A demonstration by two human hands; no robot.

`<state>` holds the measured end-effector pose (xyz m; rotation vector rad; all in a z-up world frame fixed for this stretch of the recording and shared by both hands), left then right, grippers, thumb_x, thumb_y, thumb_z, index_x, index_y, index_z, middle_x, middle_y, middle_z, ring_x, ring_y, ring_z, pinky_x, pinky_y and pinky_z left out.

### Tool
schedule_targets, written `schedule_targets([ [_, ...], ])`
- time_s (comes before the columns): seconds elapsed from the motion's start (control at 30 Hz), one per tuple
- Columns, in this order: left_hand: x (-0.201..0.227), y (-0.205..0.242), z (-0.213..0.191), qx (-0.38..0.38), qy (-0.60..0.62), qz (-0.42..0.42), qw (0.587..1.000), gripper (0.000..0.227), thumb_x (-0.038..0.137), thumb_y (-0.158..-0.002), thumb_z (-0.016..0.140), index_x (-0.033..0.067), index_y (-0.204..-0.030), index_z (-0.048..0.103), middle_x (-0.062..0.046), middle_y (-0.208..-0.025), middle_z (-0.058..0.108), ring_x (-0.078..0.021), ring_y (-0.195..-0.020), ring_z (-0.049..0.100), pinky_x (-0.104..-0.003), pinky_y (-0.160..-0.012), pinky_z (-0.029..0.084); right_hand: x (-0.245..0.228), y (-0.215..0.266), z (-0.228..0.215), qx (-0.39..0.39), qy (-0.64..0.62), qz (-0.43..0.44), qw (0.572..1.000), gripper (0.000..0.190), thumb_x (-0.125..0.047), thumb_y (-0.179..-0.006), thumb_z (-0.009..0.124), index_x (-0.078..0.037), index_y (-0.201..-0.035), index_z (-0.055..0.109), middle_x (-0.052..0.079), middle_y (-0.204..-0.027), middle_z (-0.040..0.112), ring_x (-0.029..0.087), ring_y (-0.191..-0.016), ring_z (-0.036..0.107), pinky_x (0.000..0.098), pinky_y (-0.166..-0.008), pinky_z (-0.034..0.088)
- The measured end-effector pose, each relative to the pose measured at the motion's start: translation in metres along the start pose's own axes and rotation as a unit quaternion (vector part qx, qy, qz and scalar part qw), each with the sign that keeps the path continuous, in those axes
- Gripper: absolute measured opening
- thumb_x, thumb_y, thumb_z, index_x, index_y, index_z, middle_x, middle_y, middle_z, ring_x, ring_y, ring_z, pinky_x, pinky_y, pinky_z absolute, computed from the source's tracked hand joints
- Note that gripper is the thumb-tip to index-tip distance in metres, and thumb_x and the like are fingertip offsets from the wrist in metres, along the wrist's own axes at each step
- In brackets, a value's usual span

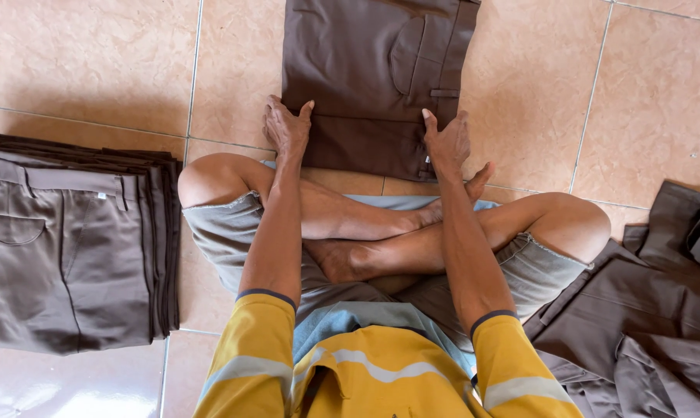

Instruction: Folding and stacking brown trousers while sitting on the floor in a garment processing area.

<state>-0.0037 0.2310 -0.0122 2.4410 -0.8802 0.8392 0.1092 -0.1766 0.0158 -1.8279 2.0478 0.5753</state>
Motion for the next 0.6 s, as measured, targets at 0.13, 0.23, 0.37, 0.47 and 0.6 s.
schedule_targets([
  [0.13,-0.006,-0.006,0.001,0.024,-0.002,0.005,1.000,0.081,0.055,-0.084,0.084,-0.0004,-0.129,0.048,-0.022,-0.119,0.059,-0.0439,-0.115,0.061,-0.058,-0.100,0.049,-0.002,0.003,-0.003,-0.004,0.006,0.013,1.000,0.099,-0.078,-0.102,0.051,0.010,-0.145,0.037,0.032,-0.124,0.062,0.046,-0.118,0.064,0.0591,-0.098,0.052],
  [0.23,-0.005,-0.011,0.003,0.025,-0.007,0.015,1.000,0.079,0.051,-0.082,0.087,-0.0006,-0.127,0.049,-0.022,-0.116,0.060,-0.0442,-0.112,0.063,-0.057,-0.097,0.052,0.008,-0.005,0.005,-0.006,0.012,0.010,1.000,0.103,-0.080,-0.101,0.053,0.011,-0.146,0.036,0.033,-0.125,0.062,0.046,-0.118,0.064,0.0585,-0.098,0.052],
  [0.37,-0.014,-0.020,0.014,0.014,0.014,0.010,1.000,0.082,0.050,-0.078,0.090,-0.0017,-0.129,0.050,-0.022,-0.115,0.064,-0.0441,-0.111,0.066,-0.057,-0.096,0.053,0.018,-0.014,0.012,-0.019,0.037,0.023,0.999,0.112,-0.086,-0.095,0.059,0.010,-0.148,0.036,0.033,-0.125,0.063,0.046,-0.118,0.064,0.0562,-0.098,0.052],
  [0.47,-0.017,-0.020,0.021,-0.036,0.050,-0.020,0.998,0.073,0.047,-0.082,0.086,0.0020,-0.131,0.057,-0.026,-0.120,0.066,-0.0487,-0.117,0.063,-0.061,-0.097,0.052,0.001,-0.008,-0.001,-0.033,0.006,0.012,0.999,0.105,-0.077,-0.093,0.067,0.008,-0.148,0.037,0.039,-0.129,0.059,0.054,-0.121,0.059,0.0605,-0.106,0.045],
  [0.6,0.000,-0.013,0.012,-0.045,0.057,-0.029,0.997,0.067,0.042,-0.085,0.081,0.0047,-0.136,0.060,-0.024,-0.122,0.069,-0.0455,-0.118,0.065,-0.056,-0.098,0.054,-0.021,-0.004,-0.020,-0.030,-0.040,-0.020,0.999,0.095,-0.064,-0.098,0.071,0.009,-0.150,0.038,0.036,-0.134,0.059,0.051,-0.123,0.060,0.0591,-0.105,0.046],
])
Point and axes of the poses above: each hand's wrist, its own y-axis away from the middle knuckle, its own z-axis out of the palm, x = y × z, the point moved 10 cm from there along -y, towards the middle knuckle
